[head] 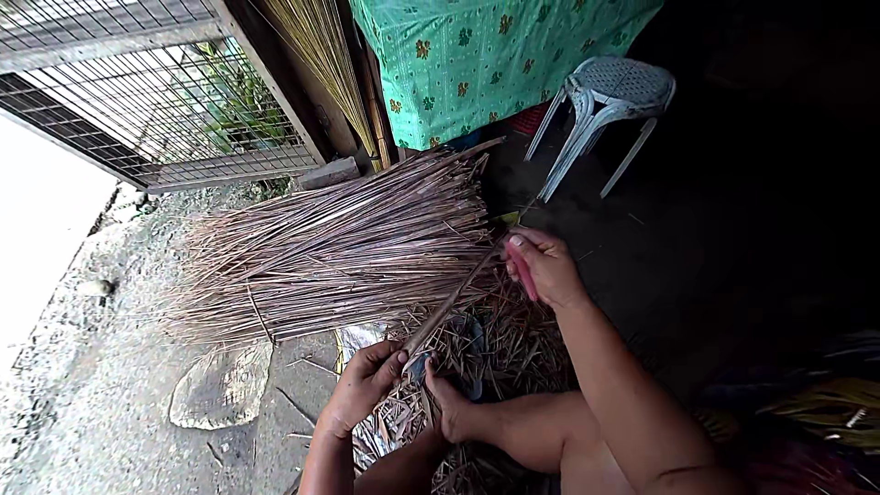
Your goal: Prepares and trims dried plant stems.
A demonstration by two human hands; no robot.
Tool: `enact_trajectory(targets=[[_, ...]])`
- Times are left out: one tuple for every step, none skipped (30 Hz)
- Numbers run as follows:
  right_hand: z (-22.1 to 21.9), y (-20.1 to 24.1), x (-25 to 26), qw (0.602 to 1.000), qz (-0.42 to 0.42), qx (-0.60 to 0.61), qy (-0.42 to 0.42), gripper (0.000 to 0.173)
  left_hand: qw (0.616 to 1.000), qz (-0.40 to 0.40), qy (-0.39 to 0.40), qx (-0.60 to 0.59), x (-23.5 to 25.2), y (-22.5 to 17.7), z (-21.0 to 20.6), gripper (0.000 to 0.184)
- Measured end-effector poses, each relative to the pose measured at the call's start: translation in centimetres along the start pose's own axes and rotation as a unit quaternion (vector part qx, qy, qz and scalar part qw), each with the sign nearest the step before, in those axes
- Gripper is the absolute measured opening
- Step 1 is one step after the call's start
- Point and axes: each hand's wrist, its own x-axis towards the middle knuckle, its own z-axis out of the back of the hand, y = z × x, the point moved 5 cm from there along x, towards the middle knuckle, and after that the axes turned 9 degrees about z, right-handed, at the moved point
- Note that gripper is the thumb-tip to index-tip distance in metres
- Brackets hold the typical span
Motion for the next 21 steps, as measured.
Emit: enact_trajectory(targets=[[1.1, -0.1, 0.3, 0.999, -0.007, 0.023, -0.041, 0.027, 1.000, 0.002, 0.004, -0.001, 0.0, 0.2, 0.1, 0.027], [1.8, -0.1, 0.6, 0.996, -0.016, 0.040, -0.072, 0.028, 1.000, 0.007, 0.005, -0.003, -0.1, 0.2, 0.2, 0.028], [2.1, 0.0, 0.6, 0.995, -0.023, 0.051, -0.082, 0.030, 1.000, 0.015, 0.002, -0.007, 0.0, 0.2, 0.2, 0.030], [1.6, 0.1, 0.4, 0.996, -0.029, 0.056, -0.067, 0.031, 1.000, 0.023, 0.000, -0.011, 0.1, 0.2, 0.1, 0.031], [0.6, 0.2, 0.0, 0.997, -0.038, 0.058, -0.027, 0.032, 0.999, 0.030, 0.000, -0.015, 0.2, 0.1, 0.0, 0.033], [-0.8, 0.1, -0.6, 0.997, -0.047, 0.062, 0.026, 0.031, 0.999, 0.033, 0.002, -0.021, 0.3, 0.0, -0.1, 0.035], [-2.5, 0.0, -1.3, 0.993, -0.055, 0.068, 0.083, 0.029, 0.999, 0.033, 0.004, -0.024, 0.3, -0.1, -0.3, 0.037], [-4.1, -0.1, -2.0, 0.986, -0.059, 0.079, 0.135, 0.026, 0.999, 0.031, 0.007, -0.028, 0.3, -0.2, -0.4, 0.039], [-5.5, -0.2, -2.7, 0.977, -0.061, 0.090, 0.181, 0.024, 0.999, 0.027, 0.011, -0.031, 0.2, -0.2, -0.4, 0.040], [-6.5, -0.2, -3.2, 0.970, -0.058, 0.100, 0.214, 0.024, 0.999, 0.024, 0.015, -0.035, 0.2, -0.3, -0.4, 0.042], [-7.0, -0.2, -3.5, 0.966, -0.052, 0.105, 0.231, 0.025, 0.999, 0.021, 0.018, -0.040, 0.1, -0.4, -0.4, 0.043], [-7.1, -0.2, -3.5, 0.966, -0.039, 0.102, 0.236, 0.025, 0.999, 0.020, 0.020, -0.045, 0.1, -0.5, -0.4, 0.042], [-6.9, -0.1, -3.4, 0.968, -0.018, 0.093, 0.234, 0.026, 0.998, 0.019, 0.022, -0.050, 0.0, -0.7, -0.4, 0.040], [-6.7, -0.1, -3.3, 0.970, 0.004, 0.087, 0.228, 0.026, 0.998, 0.018, 0.026, -0.054, -0.1, -0.8, -0.3, 0.039], [-6.4, -0.1, -3.2, 0.971, 0.021, 0.082, 0.222, 0.025, 0.998, 0.020, 0.031, -0.060, -0.1, -0.9, -0.4, 0.038], [-6.2, -0.1, -3.1, 0.973, 0.036, 0.080, 0.215, 0.025, 0.996, 0.025, 0.042, -0.070, -0.1, -0.9, -0.5, 0.038], [-6.2, -0.1, -3.1, 0.973, 0.051, 0.079, 0.211, 0.025, 0.994, 0.032, 0.058, -0.083, -0.2, -0.8, -0.6, 0.039], [-6.3, -0.1, -3.0, 0.972, 0.067, 0.080, 0.209, 0.024, 0.992, 0.036, 0.079, -0.094, -0.2, -0.8, -0.7, 0.039], [-6.3, -0.1, -3.0, 0.971, 0.080, 0.081, 0.208, 0.024, 0.989, 0.042, 0.099, -0.105, -0.2, -0.8, -0.9, 0.040], [-6.4, 0.0, -3.0, 0.970, 0.094, 0.081, 0.208, 0.024, 0.986, 0.046, 0.114, -0.109, -0.3, -0.7, -1.0, 0.041], [-6.3, 0.1, -2.9, 0.969, 0.108, 0.079, 0.208, 0.024, 0.985, 0.047, 0.128, -0.109, -0.3, -0.7, -1.1, 0.042]])
